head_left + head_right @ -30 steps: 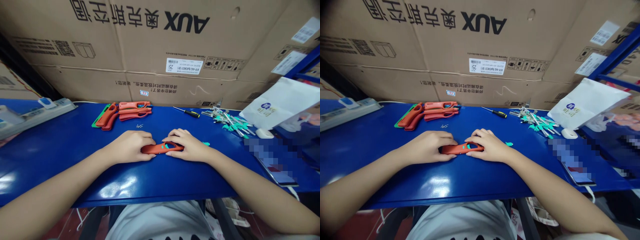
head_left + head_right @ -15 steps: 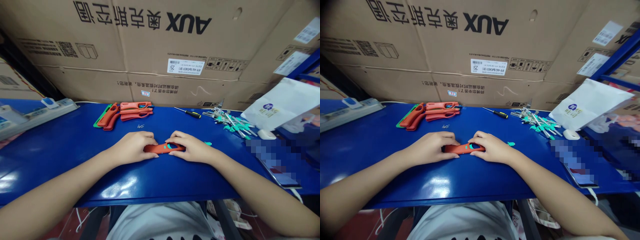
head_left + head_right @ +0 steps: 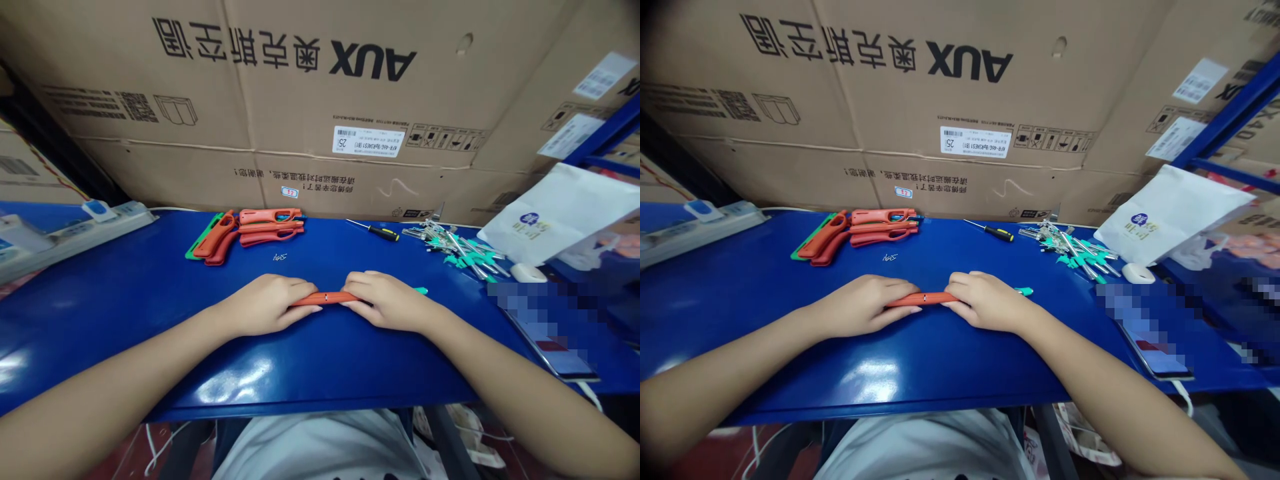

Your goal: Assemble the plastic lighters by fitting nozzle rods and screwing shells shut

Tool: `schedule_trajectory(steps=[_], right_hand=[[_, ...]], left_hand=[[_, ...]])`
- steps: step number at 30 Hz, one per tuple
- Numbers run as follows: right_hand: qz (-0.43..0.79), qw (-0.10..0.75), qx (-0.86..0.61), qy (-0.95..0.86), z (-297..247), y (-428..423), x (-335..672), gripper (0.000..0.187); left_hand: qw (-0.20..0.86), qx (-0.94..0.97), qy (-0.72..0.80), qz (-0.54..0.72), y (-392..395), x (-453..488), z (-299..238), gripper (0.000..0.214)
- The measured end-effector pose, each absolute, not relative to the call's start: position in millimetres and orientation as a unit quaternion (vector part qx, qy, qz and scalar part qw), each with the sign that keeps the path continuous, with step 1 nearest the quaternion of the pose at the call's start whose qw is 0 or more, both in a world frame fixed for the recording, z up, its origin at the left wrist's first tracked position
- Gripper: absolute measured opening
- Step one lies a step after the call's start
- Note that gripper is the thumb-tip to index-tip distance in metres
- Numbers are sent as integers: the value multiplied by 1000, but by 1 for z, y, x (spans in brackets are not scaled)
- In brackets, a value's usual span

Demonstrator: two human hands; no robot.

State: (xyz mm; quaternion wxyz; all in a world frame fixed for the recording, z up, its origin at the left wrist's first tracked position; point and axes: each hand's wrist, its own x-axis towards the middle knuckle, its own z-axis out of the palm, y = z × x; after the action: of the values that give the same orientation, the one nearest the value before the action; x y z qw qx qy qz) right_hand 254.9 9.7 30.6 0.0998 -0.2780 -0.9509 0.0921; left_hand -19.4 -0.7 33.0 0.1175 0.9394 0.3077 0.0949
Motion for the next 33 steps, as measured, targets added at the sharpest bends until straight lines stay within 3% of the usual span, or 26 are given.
schedule_trajectory(steps=[10,14,17,19,21,24,27,30,33], right_hand=[[37,144,-308,-940,36,9,263,30],[57,123,-299,-945,39,11,267,33],[56,140,-312,-938,40,12,266,32],[58,155,-314,-935,39,13,265,36],[58,150,-302,-940,37,13,262,52],[63,132,-292,-945,35,9,257,65],[76,119,-291,-946,35,4,253,47],[79,115,-291,-946,38,0,251,39],[89,111,-287,-947,40,-3,251,35]], left_hand=[[59,947,287,131,-1,-23,42,35],[101,940,295,139,-2,-25,49,35],[260,882,353,172,-4,-19,47,36],[445,771,406,206,-3,-13,41,39],[618,629,419,218,-2,-8,34,46],[723,530,400,192,-1,-3,28,45],[676,595,398,177,-5,-4,34,46],[480,748,418,192,-13,-6,44,42],[271,881,370,119,-21,-8,50,34]])
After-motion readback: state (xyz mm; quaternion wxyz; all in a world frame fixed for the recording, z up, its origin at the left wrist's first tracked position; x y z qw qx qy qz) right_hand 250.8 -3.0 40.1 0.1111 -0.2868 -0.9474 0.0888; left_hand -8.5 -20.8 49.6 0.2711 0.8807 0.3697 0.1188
